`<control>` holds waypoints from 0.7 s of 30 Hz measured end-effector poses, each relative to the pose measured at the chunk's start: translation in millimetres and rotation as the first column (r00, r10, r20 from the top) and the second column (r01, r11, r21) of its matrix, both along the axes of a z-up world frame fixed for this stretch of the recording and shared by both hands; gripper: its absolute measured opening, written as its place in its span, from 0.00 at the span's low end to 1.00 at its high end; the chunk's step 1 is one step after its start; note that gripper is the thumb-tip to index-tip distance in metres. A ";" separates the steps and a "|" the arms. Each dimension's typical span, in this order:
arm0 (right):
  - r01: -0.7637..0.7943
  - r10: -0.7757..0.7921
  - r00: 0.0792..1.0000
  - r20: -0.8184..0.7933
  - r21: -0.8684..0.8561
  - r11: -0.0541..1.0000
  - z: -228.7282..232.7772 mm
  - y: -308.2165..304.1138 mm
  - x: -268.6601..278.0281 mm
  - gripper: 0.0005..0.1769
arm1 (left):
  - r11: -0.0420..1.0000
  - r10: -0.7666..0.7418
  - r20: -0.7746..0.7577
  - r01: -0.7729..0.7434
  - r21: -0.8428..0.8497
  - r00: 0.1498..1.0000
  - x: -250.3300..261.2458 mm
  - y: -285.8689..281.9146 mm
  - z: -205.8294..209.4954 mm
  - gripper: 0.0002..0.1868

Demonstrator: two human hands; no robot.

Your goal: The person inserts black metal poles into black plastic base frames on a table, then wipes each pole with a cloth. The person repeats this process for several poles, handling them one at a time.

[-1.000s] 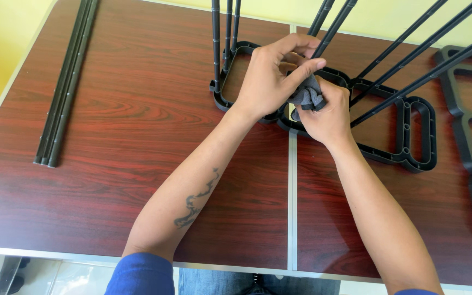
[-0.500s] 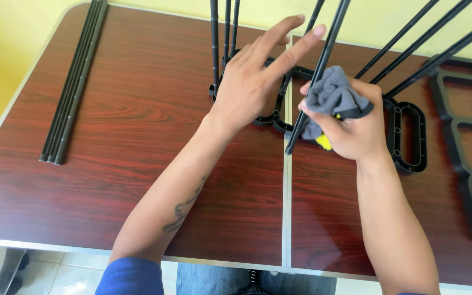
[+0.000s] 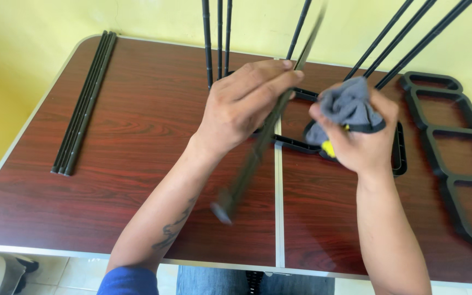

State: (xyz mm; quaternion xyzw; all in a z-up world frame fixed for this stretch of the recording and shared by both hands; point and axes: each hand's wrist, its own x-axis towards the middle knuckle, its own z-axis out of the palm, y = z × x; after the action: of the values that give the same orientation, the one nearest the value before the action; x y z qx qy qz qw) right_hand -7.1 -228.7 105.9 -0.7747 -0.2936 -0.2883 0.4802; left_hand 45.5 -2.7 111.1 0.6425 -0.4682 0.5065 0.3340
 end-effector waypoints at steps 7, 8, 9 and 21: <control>0.466 -0.361 0.879 0.311 -0.398 0.791 -14.6 1.8 30.8 0.26 | 0.988 -0.128 -0.311 0.094 -0.122 0.942 4.3 -2.0 -7.6 0.07; 0.452 -0.370 0.891 0.264 -0.434 0.779 -19.3 2.9 34.5 0.24 | 0.983 -0.160 -0.324 0.119 -0.143 0.932 5.4 -2.0 -7.8 0.08; 0.449 -0.395 0.894 0.214 -0.445 0.775 -22.8 2.5 39.2 0.19 | 0.976 -0.193 -0.336 0.144 -0.164 0.922 6.7 -1.5 -7.4 0.08; 0.169 -0.171 0.953 -0.252 -0.031 0.985 -46.0 -11.4 60.5 0.05 | 0.931 -0.200 -0.746 0.359 0.056 0.636 65.1 -8.2 -59.9 0.14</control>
State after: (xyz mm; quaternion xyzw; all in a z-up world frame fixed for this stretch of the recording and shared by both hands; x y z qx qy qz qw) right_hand 53.3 -240.2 59.9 -0.8296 -0.1635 -0.2259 0.4838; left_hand 110.6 -10.9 51.2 0.7392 -0.4388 0.1010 0.5008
